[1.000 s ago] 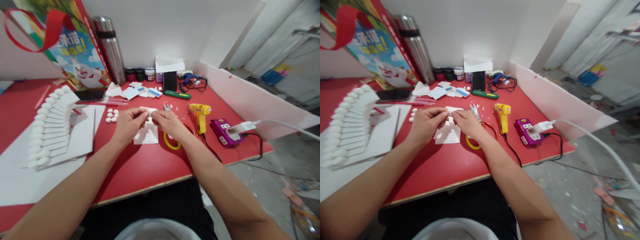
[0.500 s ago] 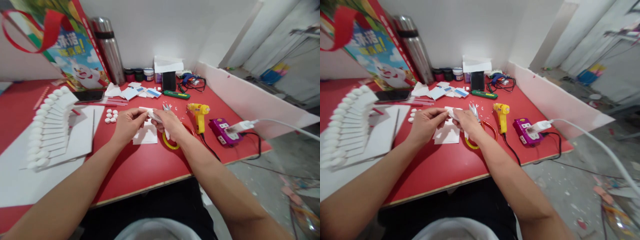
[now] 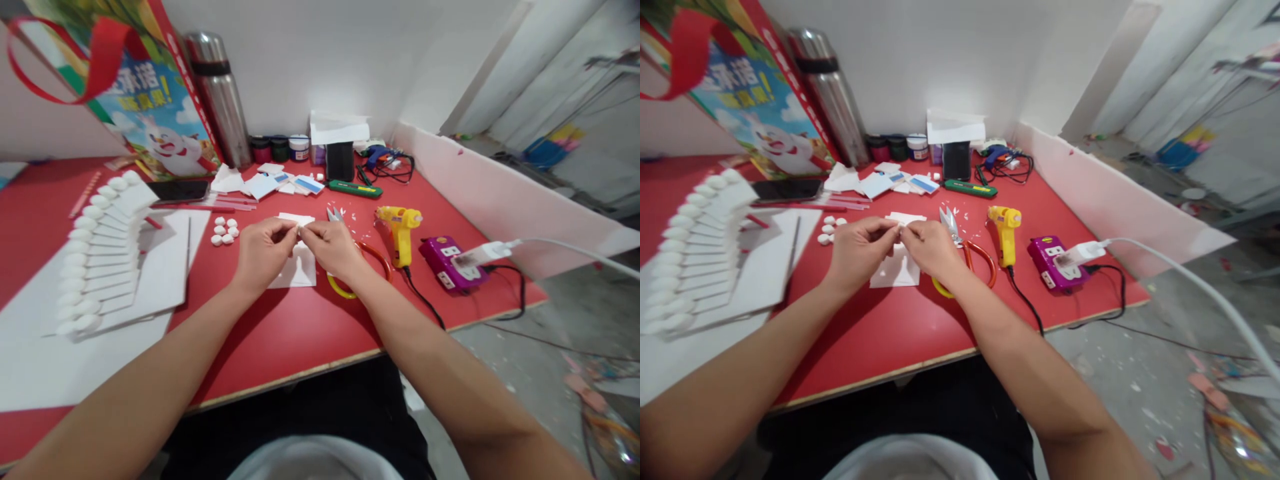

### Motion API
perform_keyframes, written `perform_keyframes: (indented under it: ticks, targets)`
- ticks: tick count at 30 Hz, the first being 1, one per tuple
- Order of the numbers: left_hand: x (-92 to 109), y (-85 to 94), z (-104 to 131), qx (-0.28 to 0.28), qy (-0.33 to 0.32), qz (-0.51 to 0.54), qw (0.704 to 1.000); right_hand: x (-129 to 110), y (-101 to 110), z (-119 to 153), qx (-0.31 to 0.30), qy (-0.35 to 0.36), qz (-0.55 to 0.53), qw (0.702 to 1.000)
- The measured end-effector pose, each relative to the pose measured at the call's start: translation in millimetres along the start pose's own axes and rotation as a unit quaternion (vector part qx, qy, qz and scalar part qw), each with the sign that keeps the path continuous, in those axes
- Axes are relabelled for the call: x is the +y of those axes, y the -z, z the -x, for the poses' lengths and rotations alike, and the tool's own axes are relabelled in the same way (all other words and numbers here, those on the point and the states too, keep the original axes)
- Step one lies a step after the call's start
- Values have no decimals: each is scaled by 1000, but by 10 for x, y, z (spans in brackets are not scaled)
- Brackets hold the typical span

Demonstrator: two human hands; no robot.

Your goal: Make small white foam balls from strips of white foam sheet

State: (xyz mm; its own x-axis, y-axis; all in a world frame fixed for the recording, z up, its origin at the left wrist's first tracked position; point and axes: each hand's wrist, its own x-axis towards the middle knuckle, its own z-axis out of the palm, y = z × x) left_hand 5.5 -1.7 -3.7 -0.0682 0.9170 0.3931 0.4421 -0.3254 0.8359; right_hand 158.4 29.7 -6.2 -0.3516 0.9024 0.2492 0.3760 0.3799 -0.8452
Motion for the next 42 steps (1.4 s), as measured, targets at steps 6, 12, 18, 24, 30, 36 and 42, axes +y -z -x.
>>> perform_keyframes:
  ticks: [6, 12, 18, 24, 30, 36, 42]
  targets:
    - [-14, -3, 29, -2, -192, -190, 963, -46, 0, 31, 20, 29, 24, 999]
    - [-71, 13, 31, -22, -247, -236, 940, -9, 49, 22, 14, 40, 1, 999]
    - [-58, 30, -13, -49, -125, -9, 991, -3, 81, 13, 12, 71, 17, 997]
    - [-47, 71, -47, -64, -99, -14, 993, -37, 79, 13, -9, 68, 12, 998]
    - [-32, 92, -49, -27, -85, -19, 996, -76, 121, -20, -93, -200, -358, 907]
    - [-24, 89, -72, -43, -30, 33, 998, -109, 144, -9, -121, -231, -405, 877]
    - [-42, 71, -61, -34, 11, 61, 997, -72, 122, 17, -122, -164, -308, 929]
